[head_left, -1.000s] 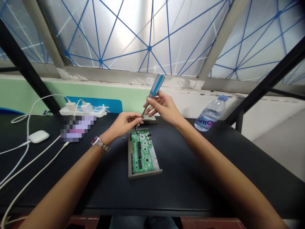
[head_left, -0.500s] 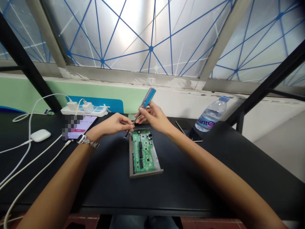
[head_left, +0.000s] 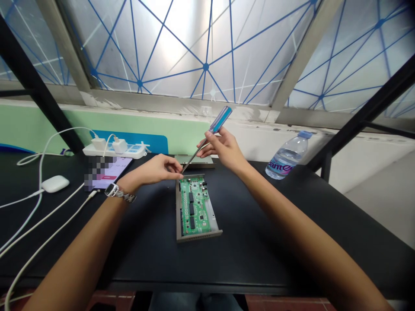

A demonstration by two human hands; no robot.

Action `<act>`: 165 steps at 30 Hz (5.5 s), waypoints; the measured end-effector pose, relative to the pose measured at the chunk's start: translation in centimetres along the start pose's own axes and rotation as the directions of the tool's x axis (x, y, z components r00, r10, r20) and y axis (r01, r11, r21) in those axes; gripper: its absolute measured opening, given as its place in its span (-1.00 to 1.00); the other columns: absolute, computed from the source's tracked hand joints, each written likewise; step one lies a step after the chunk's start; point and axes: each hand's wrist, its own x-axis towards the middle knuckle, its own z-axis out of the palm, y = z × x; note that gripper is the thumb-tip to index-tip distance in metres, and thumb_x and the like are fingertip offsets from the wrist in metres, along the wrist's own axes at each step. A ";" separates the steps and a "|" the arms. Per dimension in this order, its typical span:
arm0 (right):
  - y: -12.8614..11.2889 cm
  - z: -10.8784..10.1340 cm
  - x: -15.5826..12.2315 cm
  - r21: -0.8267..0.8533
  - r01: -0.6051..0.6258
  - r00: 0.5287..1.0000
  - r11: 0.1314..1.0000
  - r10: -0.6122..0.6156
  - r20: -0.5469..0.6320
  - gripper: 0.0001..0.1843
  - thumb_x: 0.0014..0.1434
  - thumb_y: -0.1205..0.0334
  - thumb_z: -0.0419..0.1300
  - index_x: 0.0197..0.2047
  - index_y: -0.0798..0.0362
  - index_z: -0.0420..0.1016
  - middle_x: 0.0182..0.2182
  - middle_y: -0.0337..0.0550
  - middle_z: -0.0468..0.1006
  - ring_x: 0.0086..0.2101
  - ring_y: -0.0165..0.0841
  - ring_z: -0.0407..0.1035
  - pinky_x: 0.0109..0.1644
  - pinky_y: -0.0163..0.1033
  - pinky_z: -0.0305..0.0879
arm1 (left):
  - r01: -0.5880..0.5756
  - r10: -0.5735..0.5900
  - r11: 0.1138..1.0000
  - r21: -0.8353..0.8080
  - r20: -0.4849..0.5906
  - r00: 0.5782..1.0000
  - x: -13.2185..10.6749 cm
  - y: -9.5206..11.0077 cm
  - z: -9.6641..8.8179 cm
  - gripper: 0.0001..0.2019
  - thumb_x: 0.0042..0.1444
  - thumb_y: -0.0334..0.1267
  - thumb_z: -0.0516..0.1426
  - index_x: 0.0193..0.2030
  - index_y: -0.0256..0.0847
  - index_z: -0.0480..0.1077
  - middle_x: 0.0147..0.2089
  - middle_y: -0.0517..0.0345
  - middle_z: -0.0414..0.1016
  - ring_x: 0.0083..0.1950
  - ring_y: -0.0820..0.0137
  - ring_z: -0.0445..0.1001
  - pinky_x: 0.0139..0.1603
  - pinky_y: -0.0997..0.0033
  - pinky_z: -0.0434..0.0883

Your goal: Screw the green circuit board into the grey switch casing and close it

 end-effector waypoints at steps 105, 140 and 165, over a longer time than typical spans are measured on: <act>1.0 1.0 -0.7 -0.250 0.125 0.991 0.960 -0.130 -0.005 -0.49 0.22 -0.32 0.19 -0.20 -0.07 0.13 -0.39 -0.31 0.48 -0.56 -0.47 0.46 -0.51 -0.32 0.43 | 0.328 -0.325 0.934 -0.142 0.043 0.945 0.6 1.3 5.1 -0.81 0.14 -0.33 0.15 -0.11 -0.24 0.29 -0.58 0.26 0.47 -0.62 0.41 0.43 -0.61 0.48 0.34; 1.4 1.8 0.0 -0.320 0.101 0.995 0.942 -0.102 0.014 -0.56 0.24 -0.21 0.23 -0.22 -0.08 0.16 -0.44 -0.32 0.51 -0.59 -0.45 0.41 -0.54 -0.29 0.30 | -0.170 0.107 0.980 -0.101 -0.452 0.885 2.1 2.1 7.5 -0.77 0.15 -0.12 0.25 -0.26 -0.22 0.36 -0.31 0.13 0.52 -0.26 0.35 0.52 -0.17 0.34 0.46; 1.7 2.0 0.0 -0.203 0.030 0.999 0.979 -0.024 0.030 -0.60 0.24 -0.12 0.26 -0.16 -0.05 0.18 -0.40 -0.27 0.58 -0.58 -0.49 0.38 -0.54 -0.34 0.30 | -0.253 0.054 0.897 -0.362 -0.479 0.876 2.7 0.8 7.9 -0.72 0.05 -0.12 0.35 -0.41 -0.25 0.40 -0.39 0.08 0.57 -0.31 0.29 0.56 -0.25 0.33 0.45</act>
